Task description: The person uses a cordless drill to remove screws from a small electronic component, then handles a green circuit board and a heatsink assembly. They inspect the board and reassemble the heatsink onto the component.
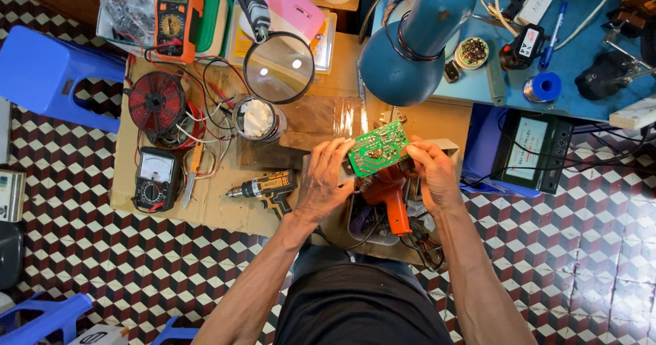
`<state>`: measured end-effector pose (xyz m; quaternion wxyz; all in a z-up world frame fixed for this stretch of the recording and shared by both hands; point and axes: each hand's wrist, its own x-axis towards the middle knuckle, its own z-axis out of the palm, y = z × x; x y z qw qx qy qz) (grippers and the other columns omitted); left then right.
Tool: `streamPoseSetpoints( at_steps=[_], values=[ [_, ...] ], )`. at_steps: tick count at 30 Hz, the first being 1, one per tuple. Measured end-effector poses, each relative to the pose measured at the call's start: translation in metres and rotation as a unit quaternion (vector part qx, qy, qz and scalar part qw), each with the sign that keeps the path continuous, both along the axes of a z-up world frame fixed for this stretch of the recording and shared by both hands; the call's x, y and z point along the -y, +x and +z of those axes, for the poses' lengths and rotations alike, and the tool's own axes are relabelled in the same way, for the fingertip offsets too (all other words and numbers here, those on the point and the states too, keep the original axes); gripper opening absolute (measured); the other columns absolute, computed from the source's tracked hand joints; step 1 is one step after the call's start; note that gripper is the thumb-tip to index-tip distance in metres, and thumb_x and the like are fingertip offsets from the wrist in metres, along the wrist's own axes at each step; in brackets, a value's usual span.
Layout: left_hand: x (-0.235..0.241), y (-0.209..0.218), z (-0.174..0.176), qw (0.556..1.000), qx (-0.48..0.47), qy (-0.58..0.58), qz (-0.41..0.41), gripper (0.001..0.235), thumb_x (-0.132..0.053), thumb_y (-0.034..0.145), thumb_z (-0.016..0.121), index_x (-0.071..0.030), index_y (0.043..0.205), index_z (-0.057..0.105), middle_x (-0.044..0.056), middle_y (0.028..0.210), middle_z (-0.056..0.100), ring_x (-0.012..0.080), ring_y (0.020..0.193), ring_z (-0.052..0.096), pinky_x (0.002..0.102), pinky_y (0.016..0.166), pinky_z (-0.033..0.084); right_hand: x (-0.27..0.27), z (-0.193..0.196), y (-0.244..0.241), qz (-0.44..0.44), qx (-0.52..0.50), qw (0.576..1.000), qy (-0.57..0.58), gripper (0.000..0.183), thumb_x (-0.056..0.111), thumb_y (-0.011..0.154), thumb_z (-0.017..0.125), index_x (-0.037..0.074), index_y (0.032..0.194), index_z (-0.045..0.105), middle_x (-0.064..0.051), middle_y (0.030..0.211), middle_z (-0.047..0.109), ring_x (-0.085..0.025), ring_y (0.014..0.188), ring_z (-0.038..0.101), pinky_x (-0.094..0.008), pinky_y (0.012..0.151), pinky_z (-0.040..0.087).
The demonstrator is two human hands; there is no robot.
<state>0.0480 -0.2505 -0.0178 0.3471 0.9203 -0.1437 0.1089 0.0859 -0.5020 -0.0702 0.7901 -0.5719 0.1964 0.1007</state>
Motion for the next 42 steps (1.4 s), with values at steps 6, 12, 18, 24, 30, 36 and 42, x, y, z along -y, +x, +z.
streamPoseSetpoints(
  at_steps=[6,12,18,24,30,36,42],
  values=[
    [-0.009,0.009,0.004,0.998,-0.012,-0.028,-0.054,0.079,-0.011,0.07,0.078,-0.011,0.144,0.05,0.012,0.141,0.056,0.0323,0.133,0.05,0.047,0.114,0.037,0.001,0.007,-0.001,0.041,-0.018,0.989,0.139,0.014,0.011,0.096,0.069,0.006,0.109,0.069,-0.004,0.104,0.071,-0.013,0.097,0.064,-0.031,0.089,0.052],
    [-0.013,0.055,-0.004,0.978,-0.057,-0.15,-0.135,0.084,-0.005,0.074,0.076,-0.01,0.152,0.043,0.017,0.144,0.053,0.0346,0.14,0.047,0.045,0.121,0.039,-0.012,0.034,0.002,-0.046,0.025,0.992,0.111,0.014,0.014,0.096,0.067,0.005,0.107,0.069,-0.005,0.101,0.072,-0.015,0.092,0.068,-0.037,0.082,0.058],
    [-0.026,0.075,-0.019,0.931,-0.241,-0.225,-0.159,0.088,-0.025,0.078,0.08,-0.007,0.154,0.037,0.02,0.142,0.051,0.0307,0.129,0.054,0.041,0.107,0.043,-0.009,0.034,0.008,-0.02,0.04,0.995,0.088,0.011,0.009,0.101,0.067,0.003,0.109,0.069,-0.005,0.106,0.071,-0.013,0.096,0.067,-0.032,0.089,0.056],
    [-0.022,0.112,-0.051,0.805,-0.494,-0.272,-0.185,0.065,-0.052,0.085,0.073,-0.005,0.129,0.07,0.002,0.106,0.076,0.012,0.102,0.068,0.027,0.092,0.053,-0.009,0.032,0.009,0.021,-0.018,0.996,0.085,0.012,0.011,0.101,0.067,0.002,0.109,0.07,-0.005,0.103,0.071,-0.013,0.093,0.066,-0.029,0.085,0.055],
    [-0.017,0.089,-0.048,0.71,-0.576,-0.355,-0.195,0.053,-0.045,0.088,0.075,-0.003,0.12,0.074,0.003,0.103,0.074,0.0098,0.093,0.067,0.026,0.083,0.053,-0.019,0.043,0.009,0.013,-0.025,0.996,0.085,0.014,0.012,0.101,0.068,0.001,0.11,0.07,-0.006,0.102,0.072,-0.014,0.09,0.067,-0.03,0.082,0.055],
    [-0.023,0.07,-0.038,0.658,-0.598,-0.427,-0.164,0.046,-0.039,0.09,0.073,-0.003,0.119,0.071,0.004,0.1,0.075,0.01,0.085,0.07,0.026,0.076,0.058,-0.025,0.046,0.02,0.003,-0.035,0.996,0.085,0.015,0.012,0.096,0.066,0.002,0.106,0.069,-0.006,0.104,0.074,-0.014,0.091,0.069,-0.032,0.083,0.058],
    [-0.019,0.049,-0.028,0.628,-0.587,-0.503,-0.093,0.037,-0.028,0.097,0.064,0.001,0.12,0.068,0.008,0.101,0.076,0.0142,0.084,0.073,0.029,0.073,0.06,-0.026,0.051,0.024,-0.101,0.088,0.991,-0.011,0.016,0.008,0.102,0.068,-0.001,0.115,0.068,-0.008,0.105,0.071,-0.01,0.086,0.059,-0.027,0.083,0.052]
  ],
)
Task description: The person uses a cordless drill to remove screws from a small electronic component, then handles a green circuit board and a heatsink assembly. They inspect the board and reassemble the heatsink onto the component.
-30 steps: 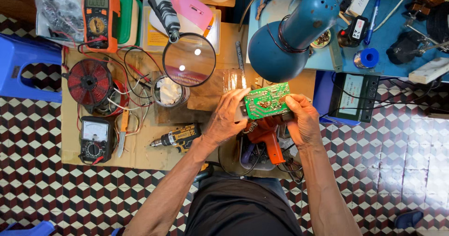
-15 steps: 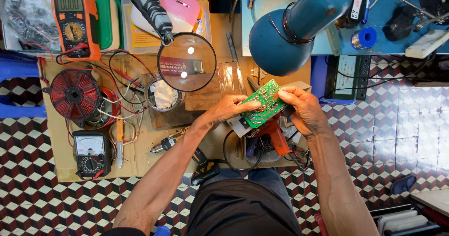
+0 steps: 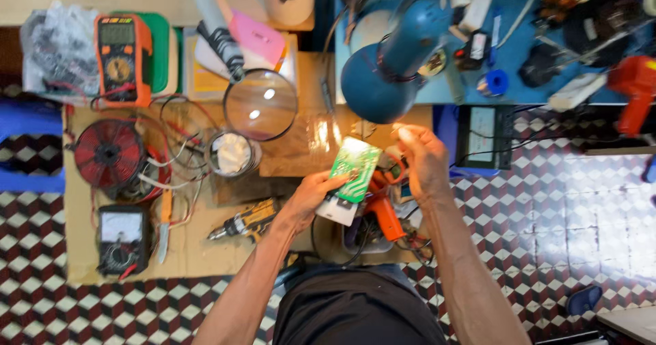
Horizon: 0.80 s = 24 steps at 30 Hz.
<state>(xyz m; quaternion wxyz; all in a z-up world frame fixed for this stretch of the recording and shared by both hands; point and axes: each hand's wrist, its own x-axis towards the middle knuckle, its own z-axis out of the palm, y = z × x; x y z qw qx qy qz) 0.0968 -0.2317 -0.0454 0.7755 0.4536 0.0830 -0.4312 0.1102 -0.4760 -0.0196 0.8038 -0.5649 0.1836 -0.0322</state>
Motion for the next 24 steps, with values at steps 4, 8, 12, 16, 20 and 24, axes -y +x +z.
streamPoseSetpoints(
  at_steps=[4,8,12,16,20,24],
  values=[
    [0.012,-0.018,0.006,0.993,-0.039,0.002,0.108,0.035,-0.024,0.098,0.062,0.0,0.123,0.067,0.009,0.107,0.076,0.0145,0.089,0.074,0.03,0.079,0.061,0.015,0.004,-0.035,0.027,-0.051,0.998,-0.022,0.016,0.013,0.099,0.063,-0.001,0.107,0.064,-0.01,0.1,0.074,-0.012,0.079,0.067,-0.028,0.071,0.054],
    [0.025,-0.026,0.009,0.982,-0.031,-0.021,0.188,0.034,-0.022,0.097,0.063,-0.002,0.124,0.067,0.007,0.108,0.075,0.0143,0.091,0.073,0.032,0.08,0.061,0.021,0.006,-0.049,0.065,-0.06,0.994,0.069,0.018,0.014,0.097,0.064,0.001,0.109,0.065,-0.008,0.094,0.069,-0.012,0.077,0.068,-0.028,0.072,0.059],
    [0.038,-0.031,0.01,0.969,-0.013,-0.002,0.247,0.031,-0.022,0.096,0.065,-0.002,0.121,0.066,0.008,0.105,0.075,0.0157,0.088,0.072,0.035,0.08,0.061,0.02,0.009,-0.05,0.107,-0.061,0.989,0.086,0.019,0.013,0.095,0.066,0.001,0.11,0.064,-0.008,0.092,0.072,-0.011,0.076,0.068,-0.026,0.068,0.056],
    [0.045,-0.028,0.004,0.969,-0.034,0.014,0.244,0.03,-0.021,0.095,0.065,-0.002,0.119,0.067,0.009,0.105,0.076,0.0155,0.087,0.073,0.034,0.079,0.061,0.018,0.01,-0.043,0.119,-0.076,0.986,0.083,0.02,0.016,0.093,0.065,0.002,0.107,0.065,-0.007,0.091,0.076,-0.011,0.075,0.07,-0.025,0.066,0.056],
    [0.044,-0.024,0.007,0.972,-0.057,0.011,0.229,0.032,-0.019,0.094,0.066,-0.001,0.12,0.068,0.009,0.104,0.076,0.0162,0.087,0.073,0.034,0.079,0.06,0.01,0.019,-0.037,0.092,-0.047,0.995,-0.015,0.021,0.016,0.093,0.071,0.0,0.107,0.073,-0.007,0.089,0.073,-0.01,0.076,0.066,-0.021,0.068,0.054],
    [0.045,-0.012,0.018,0.972,-0.043,-0.016,0.232,0.033,-0.016,0.092,0.064,0.001,0.12,0.067,0.01,0.105,0.077,0.0178,0.09,0.074,0.035,0.082,0.061,0.001,0.03,-0.029,0.044,-0.085,0.993,-0.071,0.022,0.014,0.091,0.073,0.0,0.108,0.074,-0.006,0.088,0.071,-0.012,0.074,0.064,-0.022,0.063,0.053]
  ],
)
